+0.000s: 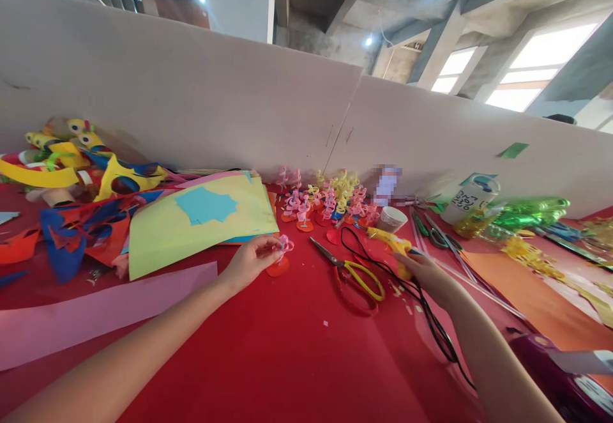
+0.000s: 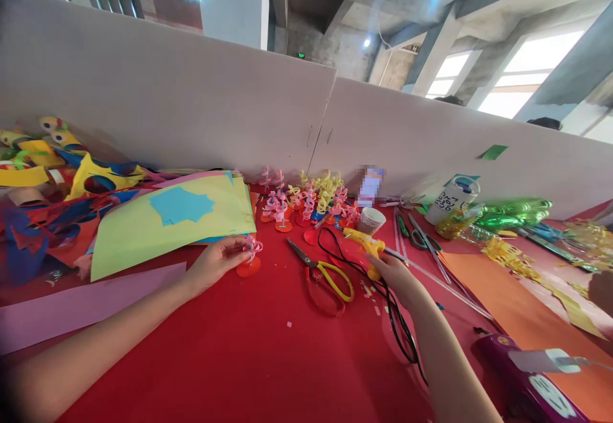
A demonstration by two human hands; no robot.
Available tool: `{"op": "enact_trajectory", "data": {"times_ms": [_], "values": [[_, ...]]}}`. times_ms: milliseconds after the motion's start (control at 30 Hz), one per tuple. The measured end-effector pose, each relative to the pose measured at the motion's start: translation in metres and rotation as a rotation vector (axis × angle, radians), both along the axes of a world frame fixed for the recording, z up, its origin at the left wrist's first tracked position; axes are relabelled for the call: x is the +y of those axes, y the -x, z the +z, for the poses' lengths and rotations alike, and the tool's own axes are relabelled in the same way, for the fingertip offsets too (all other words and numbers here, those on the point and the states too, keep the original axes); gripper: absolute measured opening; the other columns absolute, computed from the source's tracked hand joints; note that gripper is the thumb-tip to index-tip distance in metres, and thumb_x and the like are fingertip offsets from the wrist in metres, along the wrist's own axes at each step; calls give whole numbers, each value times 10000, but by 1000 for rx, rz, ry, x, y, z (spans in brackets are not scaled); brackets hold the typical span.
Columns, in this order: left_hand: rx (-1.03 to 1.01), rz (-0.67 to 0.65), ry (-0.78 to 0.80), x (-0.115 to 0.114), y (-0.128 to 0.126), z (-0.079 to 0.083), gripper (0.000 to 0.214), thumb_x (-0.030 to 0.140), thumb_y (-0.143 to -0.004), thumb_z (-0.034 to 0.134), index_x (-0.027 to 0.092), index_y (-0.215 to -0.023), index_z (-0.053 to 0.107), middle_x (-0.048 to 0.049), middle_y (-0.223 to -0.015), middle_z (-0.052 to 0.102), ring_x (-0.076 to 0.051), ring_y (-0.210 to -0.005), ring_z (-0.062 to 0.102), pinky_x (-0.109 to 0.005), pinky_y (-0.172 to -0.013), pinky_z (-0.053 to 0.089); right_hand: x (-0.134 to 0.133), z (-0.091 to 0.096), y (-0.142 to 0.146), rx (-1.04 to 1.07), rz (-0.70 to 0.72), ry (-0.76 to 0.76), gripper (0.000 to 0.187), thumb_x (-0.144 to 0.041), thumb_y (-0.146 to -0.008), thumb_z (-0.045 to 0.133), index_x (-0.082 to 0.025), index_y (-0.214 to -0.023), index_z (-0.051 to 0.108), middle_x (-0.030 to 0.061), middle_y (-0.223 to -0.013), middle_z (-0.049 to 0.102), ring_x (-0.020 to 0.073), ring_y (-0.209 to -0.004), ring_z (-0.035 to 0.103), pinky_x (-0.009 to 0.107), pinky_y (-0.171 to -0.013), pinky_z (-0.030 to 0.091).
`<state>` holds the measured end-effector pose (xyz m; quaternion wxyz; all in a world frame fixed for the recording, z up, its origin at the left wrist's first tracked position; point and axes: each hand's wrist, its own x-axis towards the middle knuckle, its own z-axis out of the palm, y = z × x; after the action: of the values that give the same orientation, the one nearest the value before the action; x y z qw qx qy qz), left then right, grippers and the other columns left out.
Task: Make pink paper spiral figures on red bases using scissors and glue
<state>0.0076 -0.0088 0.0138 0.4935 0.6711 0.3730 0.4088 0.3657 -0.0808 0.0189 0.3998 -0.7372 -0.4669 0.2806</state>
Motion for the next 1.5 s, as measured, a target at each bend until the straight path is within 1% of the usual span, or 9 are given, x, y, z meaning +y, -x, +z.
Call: {"op": "enact_trajectory", "data": {"times_ms": [100, 167, 267, 400, 600, 700, 900, 1233, 1500], "values": [[22, 15, 3, 1, 0, -1, 218, 348, -707, 660, 179, -838, 617, -76, -981, 701, -226, -959, 634, -386, -878, 472, -7, 18, 22, 355, 94, -56, 280, -434, -629, 684, -184, -737, 617, 36, -666, 630, 160, -624, 602, 239, -537, 495], [34, 26, 10, 1, -1, -2, 241, 342, -703, 662, 171, -870, 625, -82, -994, 698, -222, -948, 635, -387, -871, 476, -10, 26, 42, 446, 181, -101, 311, -419, -604, 728, -181, -760, 602, 15, -660, 606, 135, -595, 563, 218, -516, 468], [36, 23, 16, 2, -1, -2, 254, 336, -697, 665, 172, -888, 631, -85, -1006, 695, -226, -953, 632, -384, -859, 479, -14, 30, 73, 324, 288, -95, 378, -455, -627, 728, -163, -820, 587, -18, -635, 561, 103, -527, 490, 202, -464, 403], [46, 29, -14, 3, -2, -3, 243, 324, -685, 660, 177, -876, 639, -80, -1003, 685, -231, -954, 630, -375, -844, 486, -21, 26, 105, 200, 389, -98, 458, -501, -702, 651, -158, -998, 583, 31, -790, 630, 145, -635, 553, 233, -532, 440], [36, 61, -70, 6, -3, -9, 215, 318, -673, 663, 184, -840, 652, -68, -988, 665, -224, -939, 624, -354, -835, 492, -28, 13, 131, -139, 484, -182, 317, -457, -832, 499, -165, -884, 608, 64, -821, 651, 203, -723, 603, 300, -643, 491], [23, 34, -79, 6, -2, -10, 198, 309, -691, 653, 179, -840, 654, -73, -991, 659, -223, -951, 614, -352, -841, 488, -28, 9, 140, -334, 552, -338, 274, -420, -877, 457, -187, -868, 599, 77, -887, 638, 220, -820, 607, 332, -738, 503], [-10, 24, -88, 6, -2, -9, 179, 303, -683, 667, 187, -820, 669, -71, -1000, 638, -221, -947, 601, -351, -831, 494, -26, 8, 148, -557, 634, -490, 213, -322, -934, 407, -199, -874, 571, 64, -854, 611, 197, -788, 596, 314, -725, 531], [-4, 29, -88, 6, -4, -8, 191, 329, -689, 660, 190, -819, 668, -64, -999, 630, -211, -940, 603, -346, -841, 488, -21, 4, 145, -556, 665, -493, 119, -176, -883, 471, -201, -956, 561, 62, -860, 573, 218, -805, 563, 354, -755, 520], [20, 33, -50, 3, -5, -4, 221, 350, -688, 651, 180, -827, 667, -66, -1008, 635, -218, -939, 607, -350, -840, 485, -23, 2, 144, -512, 652, -438, 195, -108, -839, 473, -202, -994, 543, 64, -899, 551, 218, -849, 540, 355, -787, 491]]}}
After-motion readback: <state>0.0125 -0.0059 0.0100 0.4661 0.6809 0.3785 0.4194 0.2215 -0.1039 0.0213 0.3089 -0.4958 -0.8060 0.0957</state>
